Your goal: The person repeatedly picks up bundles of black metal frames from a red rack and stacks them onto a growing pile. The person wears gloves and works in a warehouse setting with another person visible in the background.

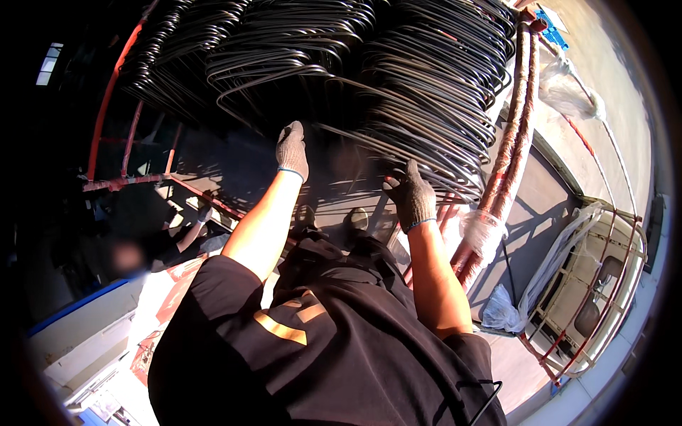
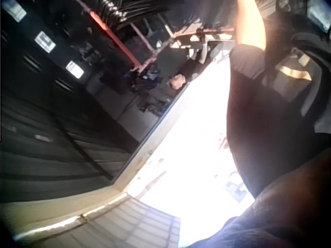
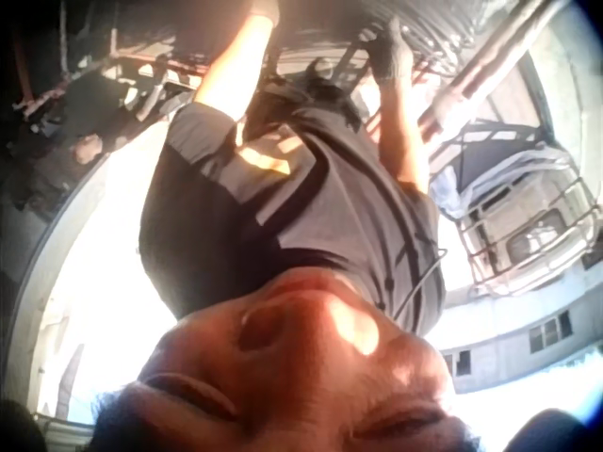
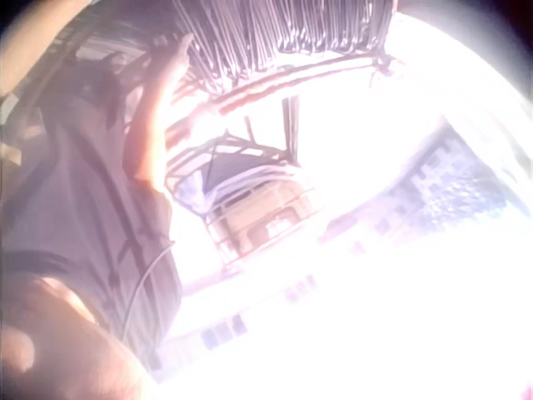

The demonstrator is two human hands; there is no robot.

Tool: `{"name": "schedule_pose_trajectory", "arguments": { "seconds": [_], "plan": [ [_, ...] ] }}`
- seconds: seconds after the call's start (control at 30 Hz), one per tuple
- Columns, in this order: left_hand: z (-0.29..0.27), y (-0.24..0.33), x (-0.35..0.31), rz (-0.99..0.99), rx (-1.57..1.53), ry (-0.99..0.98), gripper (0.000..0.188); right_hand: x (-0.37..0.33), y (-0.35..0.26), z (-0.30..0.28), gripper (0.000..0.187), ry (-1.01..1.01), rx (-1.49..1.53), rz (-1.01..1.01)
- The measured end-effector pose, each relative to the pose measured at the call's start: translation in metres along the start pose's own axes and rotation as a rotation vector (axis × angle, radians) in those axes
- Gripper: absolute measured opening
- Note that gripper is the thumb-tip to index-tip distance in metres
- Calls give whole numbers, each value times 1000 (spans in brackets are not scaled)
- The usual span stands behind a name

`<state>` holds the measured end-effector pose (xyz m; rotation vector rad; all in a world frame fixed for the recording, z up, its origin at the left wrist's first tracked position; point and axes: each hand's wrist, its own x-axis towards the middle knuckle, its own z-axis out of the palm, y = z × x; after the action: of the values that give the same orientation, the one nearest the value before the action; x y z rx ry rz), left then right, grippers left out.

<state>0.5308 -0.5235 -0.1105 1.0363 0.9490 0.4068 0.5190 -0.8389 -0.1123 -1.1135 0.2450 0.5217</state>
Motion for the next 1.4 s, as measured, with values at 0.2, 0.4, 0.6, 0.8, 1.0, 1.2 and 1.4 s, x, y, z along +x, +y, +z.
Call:
{"name": "schedule_pose_trajectory", "arguments": {
  "seconds": [0.2, 0.4, 0.6, 0.8, 1.0, 1.2, 1.4],
  "plan": [
    [84, -48, -40, -13, 351, -263, 54, 6, -31, 27, 53, 158, 185, 158],
    [94, -21, -56, 48, 671, -284, 48, 3, -40, 32, 50, 97, -156, 45],
    [55, -10, -36, -52, 402, -152, 39, -20, -34, 40, 67, 53, -1212, -291],
    [14, -40, 14, 154, 421, -273, 31, -20, -37, 44, 55, 56, -904, -178],
    [16, -51, 26, 151, 730, -236, 42, -19, -41, 60, 51, 386, 129, 230],
    [11, -46, 25, 238, 811, -179, 45, -23, -32, 53, 47, 305, -14, 167],
    [7, -60, 49, 382, 731, -266, 32, -26, -37, 56, 40, 294, -136, 136]
  ]
}}
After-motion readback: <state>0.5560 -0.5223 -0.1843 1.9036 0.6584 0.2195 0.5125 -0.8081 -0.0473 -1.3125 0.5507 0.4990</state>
